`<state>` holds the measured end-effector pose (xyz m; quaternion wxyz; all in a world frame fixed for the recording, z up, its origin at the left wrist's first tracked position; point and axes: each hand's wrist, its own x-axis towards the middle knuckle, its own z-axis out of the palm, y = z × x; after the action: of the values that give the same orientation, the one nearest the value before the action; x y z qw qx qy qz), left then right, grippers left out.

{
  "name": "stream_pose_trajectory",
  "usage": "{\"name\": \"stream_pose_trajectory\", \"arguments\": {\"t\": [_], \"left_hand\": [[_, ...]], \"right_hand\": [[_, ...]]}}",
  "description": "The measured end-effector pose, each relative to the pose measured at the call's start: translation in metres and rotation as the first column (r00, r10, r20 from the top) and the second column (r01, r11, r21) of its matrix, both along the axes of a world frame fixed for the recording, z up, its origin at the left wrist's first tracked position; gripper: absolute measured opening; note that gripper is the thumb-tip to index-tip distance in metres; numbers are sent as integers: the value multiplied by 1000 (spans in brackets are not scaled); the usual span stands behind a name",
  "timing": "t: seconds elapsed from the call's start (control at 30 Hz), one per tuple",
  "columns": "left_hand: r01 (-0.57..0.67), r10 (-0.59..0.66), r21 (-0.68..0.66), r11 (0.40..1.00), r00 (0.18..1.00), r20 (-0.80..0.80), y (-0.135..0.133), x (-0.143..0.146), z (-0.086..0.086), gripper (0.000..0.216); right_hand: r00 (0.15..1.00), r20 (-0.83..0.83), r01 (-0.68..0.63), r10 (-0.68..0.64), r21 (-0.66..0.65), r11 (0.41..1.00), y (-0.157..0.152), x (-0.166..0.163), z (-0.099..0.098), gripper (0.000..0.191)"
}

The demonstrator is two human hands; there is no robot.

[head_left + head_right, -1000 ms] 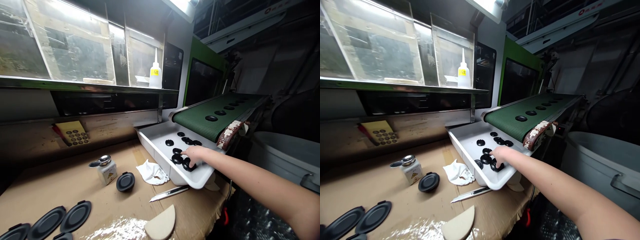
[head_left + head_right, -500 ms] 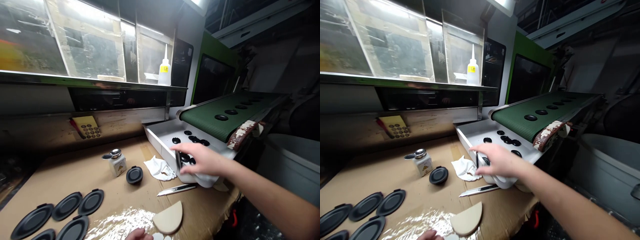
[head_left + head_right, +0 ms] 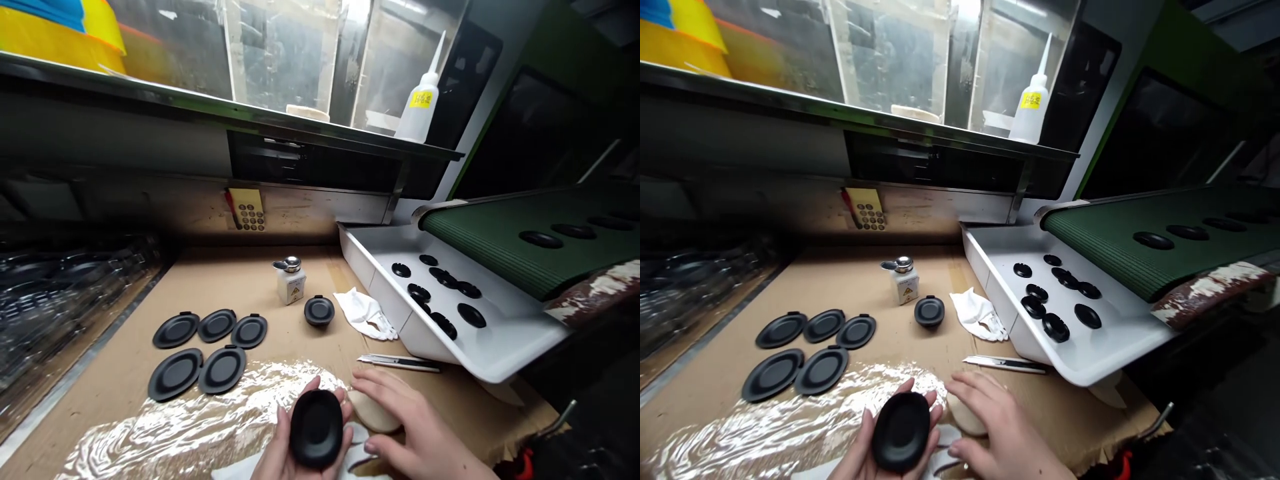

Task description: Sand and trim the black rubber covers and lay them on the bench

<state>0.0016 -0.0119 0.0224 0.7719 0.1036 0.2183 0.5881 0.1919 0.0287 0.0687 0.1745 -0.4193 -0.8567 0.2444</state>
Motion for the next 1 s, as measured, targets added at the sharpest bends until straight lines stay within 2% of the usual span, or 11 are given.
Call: {"name": "stream_pose_trajectory", "arguments": {"t": [0.1,0.17,0.23,0.33,0.4,0.43,0.5,0.57,0.63,0.87,1.0], "left_hand": [[-17,17,-14,1000,1000,9,0,2,4,31],[-52,51,-38,998,999,-13,-1,4,9,29],[-102,98,-67,993,993,-67,-3,6,15,27],[-173,156,-105,979,976,-154,-6,8,21,24],[-190,173,-142,971,977,-124,-7,9,21,19],[-187,176,-160,969,981,-80,-7,10,20,21],[-166,171,-189,968,985,14,-8,10,18,33],[-168,177,-193,967,984,32,-8,12,15,34],[-168,177,-197,966,984,27,-8,13,15,32],[-154,173,-261,953,983,54,-3,15,23,32],[-162,184,-265,951,981,63,-4,14,22,33]], "right_hand": [[992,123,8,-15,56,998,-2,13,-7,42],[992,123,6,-21,122,992,1,17,-12,36],[998,51,28,-39,193,981,5,17,-16,34],[974,-177,181,-140,242,953,7,10,-17,30],[942,-286,248,-176,239,939,2,-1,-18,24],[942,-305,223,-140,260,940,-3,-8,-18,22],[963,-265,69,42,396,915,-13,-22,-21,22],[958,-195,-56,210,590,805,-21,-33,-25,16],[952,-156,-89,265,686,722,-20,-38,-27,11],[972,-91,-132,218,553,823,16,-33,-10,18],[966,-176,-71,188,516,853,4,-33,-16,20]]}}
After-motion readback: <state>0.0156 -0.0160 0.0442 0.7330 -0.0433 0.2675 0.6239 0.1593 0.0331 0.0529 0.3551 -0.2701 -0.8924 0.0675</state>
